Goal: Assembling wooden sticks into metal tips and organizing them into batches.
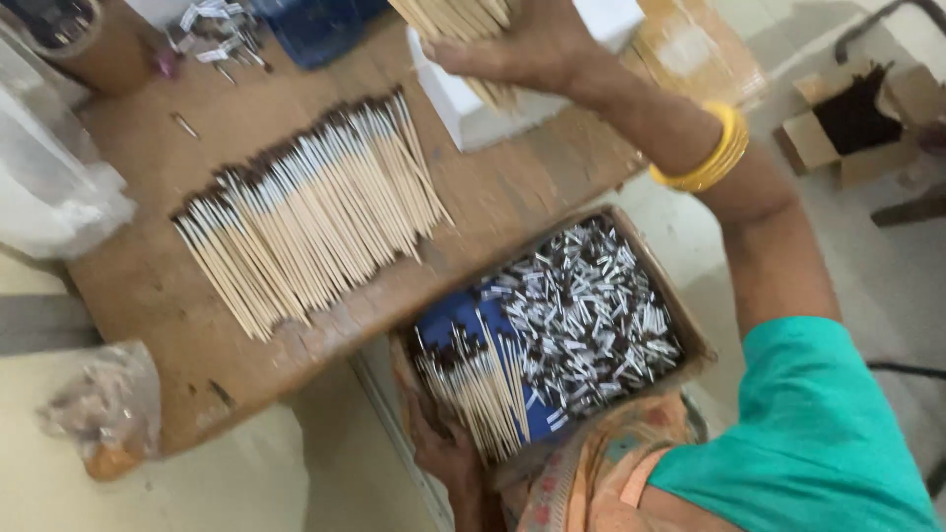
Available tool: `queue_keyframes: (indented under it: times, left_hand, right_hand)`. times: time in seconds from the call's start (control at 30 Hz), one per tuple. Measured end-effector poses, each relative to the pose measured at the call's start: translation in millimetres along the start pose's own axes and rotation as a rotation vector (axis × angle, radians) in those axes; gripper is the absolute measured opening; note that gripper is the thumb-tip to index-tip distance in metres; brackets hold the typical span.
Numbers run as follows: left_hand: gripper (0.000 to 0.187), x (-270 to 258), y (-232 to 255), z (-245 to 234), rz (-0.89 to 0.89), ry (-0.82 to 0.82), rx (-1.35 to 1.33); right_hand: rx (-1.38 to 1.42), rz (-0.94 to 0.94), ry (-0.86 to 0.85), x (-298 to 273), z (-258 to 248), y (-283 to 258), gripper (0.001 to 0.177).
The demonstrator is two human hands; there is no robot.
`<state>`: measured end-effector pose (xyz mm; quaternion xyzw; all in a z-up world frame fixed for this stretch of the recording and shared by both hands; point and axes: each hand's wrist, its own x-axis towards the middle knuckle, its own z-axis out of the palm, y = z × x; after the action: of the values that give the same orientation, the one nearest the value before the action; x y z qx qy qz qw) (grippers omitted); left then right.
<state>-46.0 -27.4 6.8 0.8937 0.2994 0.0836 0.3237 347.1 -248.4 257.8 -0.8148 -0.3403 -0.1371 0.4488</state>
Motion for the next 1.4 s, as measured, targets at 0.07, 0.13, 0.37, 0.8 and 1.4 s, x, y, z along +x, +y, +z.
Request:
queue_keyframes:
  times: [0.07, 0.13, 0.37, 0.8, 1.4]
  left_hand:
    - [0.056, -9, -9, 1, 0.066, 0.009, -0.019]
    - [0.055, -23, -18, 6, 0.117, 0.024, -0.047]
    - [0.056, -20, -11, -5, 0.289, 0.032, -0.171]
    - [0.061, 131, 235, 34, 1.163, -0.065, 0.024]
    - [0.016, 173, 263, 74, 0.719, -0.178, -0.517]
  right_hand:
    - [0.081, 0.008, 0.052, -41, 5, -2, 0.043]
    - [0.162, 0.009, 0.088, -73, 13, 2, 0.043]
    - [0.332, 0.318, 0.151, -156, 77, 84, 0.051]
    - [0.256, 0.314, 0.271, -159, 11, 69, 0.038]
    - [0.282, 0.566, 0.328, -188, 33, 143, 0.045]
